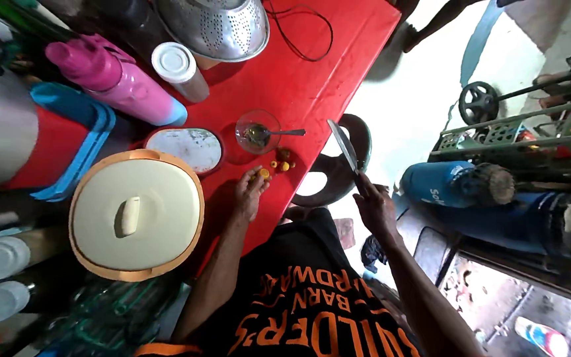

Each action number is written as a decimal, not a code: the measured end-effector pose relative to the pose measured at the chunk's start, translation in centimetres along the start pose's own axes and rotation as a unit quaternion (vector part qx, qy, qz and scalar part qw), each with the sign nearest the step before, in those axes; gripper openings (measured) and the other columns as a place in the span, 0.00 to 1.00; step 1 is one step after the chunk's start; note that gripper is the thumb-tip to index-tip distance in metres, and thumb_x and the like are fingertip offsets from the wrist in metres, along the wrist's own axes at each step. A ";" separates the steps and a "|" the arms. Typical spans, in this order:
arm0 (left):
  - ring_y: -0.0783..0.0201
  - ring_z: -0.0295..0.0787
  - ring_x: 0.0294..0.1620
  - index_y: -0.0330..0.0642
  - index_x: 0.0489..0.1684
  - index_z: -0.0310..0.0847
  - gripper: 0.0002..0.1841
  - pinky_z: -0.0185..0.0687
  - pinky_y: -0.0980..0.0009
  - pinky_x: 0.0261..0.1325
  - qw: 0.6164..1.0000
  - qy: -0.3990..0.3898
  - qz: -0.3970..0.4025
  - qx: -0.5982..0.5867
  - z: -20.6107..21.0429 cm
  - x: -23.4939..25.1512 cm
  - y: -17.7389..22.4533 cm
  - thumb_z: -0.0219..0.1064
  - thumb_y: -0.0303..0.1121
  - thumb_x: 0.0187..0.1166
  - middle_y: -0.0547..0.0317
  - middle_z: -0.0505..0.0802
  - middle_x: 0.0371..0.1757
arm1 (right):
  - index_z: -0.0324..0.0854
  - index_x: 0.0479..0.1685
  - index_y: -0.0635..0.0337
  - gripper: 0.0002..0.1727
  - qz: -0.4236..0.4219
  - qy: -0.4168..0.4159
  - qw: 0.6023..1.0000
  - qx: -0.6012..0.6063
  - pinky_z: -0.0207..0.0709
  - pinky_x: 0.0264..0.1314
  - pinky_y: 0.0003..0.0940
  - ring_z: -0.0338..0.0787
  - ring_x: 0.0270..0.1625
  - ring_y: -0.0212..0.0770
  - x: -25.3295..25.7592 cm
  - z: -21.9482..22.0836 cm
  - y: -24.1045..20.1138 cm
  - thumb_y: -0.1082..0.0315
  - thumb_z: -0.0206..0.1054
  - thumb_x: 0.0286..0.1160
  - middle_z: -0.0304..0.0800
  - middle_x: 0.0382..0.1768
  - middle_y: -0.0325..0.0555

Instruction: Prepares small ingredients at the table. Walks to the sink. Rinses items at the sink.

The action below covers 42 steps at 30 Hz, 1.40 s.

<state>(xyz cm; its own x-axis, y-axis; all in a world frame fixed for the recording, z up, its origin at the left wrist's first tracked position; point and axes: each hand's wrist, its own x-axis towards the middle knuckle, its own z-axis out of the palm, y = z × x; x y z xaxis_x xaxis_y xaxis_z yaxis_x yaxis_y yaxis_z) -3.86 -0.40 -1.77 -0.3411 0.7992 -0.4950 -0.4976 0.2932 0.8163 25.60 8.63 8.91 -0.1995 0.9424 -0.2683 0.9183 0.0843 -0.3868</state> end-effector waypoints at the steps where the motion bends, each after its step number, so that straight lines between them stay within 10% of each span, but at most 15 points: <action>1: 0.57 0.89 0.58 0.36 0.77 0.70 0.19 0.86 0.59 0.63 1.000 0.008 -0.018 -0.023 0.3 -0.2 -0.1 0.51 0.28 0.91 0.47 0.87 0.62 | 0.72 0.86 0.42 0.32 0.020 -0.009 1.000 0.022 0.80 0.61 0.67 0.88 0.62 0.69 1.9 0.6 -1.1 0.65 0.68 0.80 0.87 0.64 0.67; 5: 0.59 0.89 0.54 0.36 0.74 0.71 0.17 0.86 0.62 0.57 0.996 0.004 -0.048 -0.072 2.0 -0.3 0.0 0.51 0.26 0.90 0.49 0.89 0.57 | 0.68 0.87 0.25 0.34 0.028 -0.017 0.999 0.040 0.81 0.51 0.71 0.88 0.57 0.68 9.8 5.2 -3.9 0.60 0.69 0.80 0.87 0.62 0.62; 12: 0.62 0.88 0.49 0.37 0.68 0.73 0.14 0.85 0.66 0.56 0.986 0.012 -0.068 -0.150 3.2 0.4 1.7 0.51 0.24 0.89 0.52 0.89 0.52 | 0.76 0.80 0.43 0.29 -0.043 0.027 0.999 -0.010 0.82 0.50 0.69 0.89 0.58 0.68 15.8 11.6 -6.2 0.55 0.71 0.77 0.88 0.58 0.64; 18: 0.64 0.88 0.45 0.38 0.69 0.72 0.14 0.86 0.69 0.52 0.975 -0.004 -0.096 -0.202 3.3 1.2 1.5 0.51 0.26 0.90 0.53 0.89 0.50 | 0.80 0.77 0.53 0.27 -0.074 0.044 0.995 0.052 0.75 0.73 0.65 0.82 0.73 0.64 11.6 8.8 -5.8 0.57 0.69 0.79 0.83 0.72 0.61; 22: 0.64 0.89 0.46 0.41 0.71 0.73 0.16 0.88 0.68 0.49 0.973 -0.047 -0.098 -0.206 3.9 0.9 0.9 0.50 0.33 0.91 0.54 0.90 0.52 | 0.82 0.72 0.65 0.28 -0.160 -0.020 0.957 0.241 0.85 0.67 0.43 0.90 0.65 0.50 5.4 9.1 -8.2 0.61 0.74 0.74 0.86 0.69 0.61; 30: 0.64 0.93 0.48 0.43 0.63 0.79 0.19 0.91 0.66 0.52 0.966 -0.050 -0.087 -0.238 4.7 0.8 2.2 0.41 0.38 0.94 0.57 0.94 0.48 | 0.88 0.67 0.63 0.22 -0.240 -0.003 0.931 0.277 0.78 0.77 0.50 0.87 0.72 0.53 5.5 11.3 -11.7 0.69 0.75 0.71 0.89 0.67 0.58; 38: 0.65 0.91 0.49 0.34 0.71 0.69 0.16 0.88 0.67 0.55 0.978 0.077 -0.069 -0.182 3.2 0.6 3.3 0.47 0.32 0.94 0.54 0.90 0.53 | 0.86 0.62 0.68 0.18 -0.234 -0.047 0.950 0.201 0.86 0.60 0.51 0.94 0.51 0.51 9.6 8.4 -15.3 0.73 0.72 0.73 0.94 0.51 0.59; 42: 0.61 0.93 0.53 0.26 0.71 0.73 0.18 0.90 0.64 0.60 0.993 0.088 0.069 0.042 0.7 0.6 -0.2 0.56 0.26 0.88 0.44 0.91 0.60 | 0.84 0.67 0.63 0.20 -0.274 -0.075 0.949 0.139 0.85 0.62 0.53 0.91 0.58 0.54 12.2 7.1 -16.9 0.77 0.69 0.74 0.88 0.63 0.60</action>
<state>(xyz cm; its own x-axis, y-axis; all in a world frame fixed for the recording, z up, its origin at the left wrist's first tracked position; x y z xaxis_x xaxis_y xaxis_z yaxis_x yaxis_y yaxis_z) -3.36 0.38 -2.04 -0.5397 0.7321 -0.4156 -0.3712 0.2361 0.8980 5.20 16.44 5.87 -0.6865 0.7232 -0.0748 0.5414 0.4399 -0.7165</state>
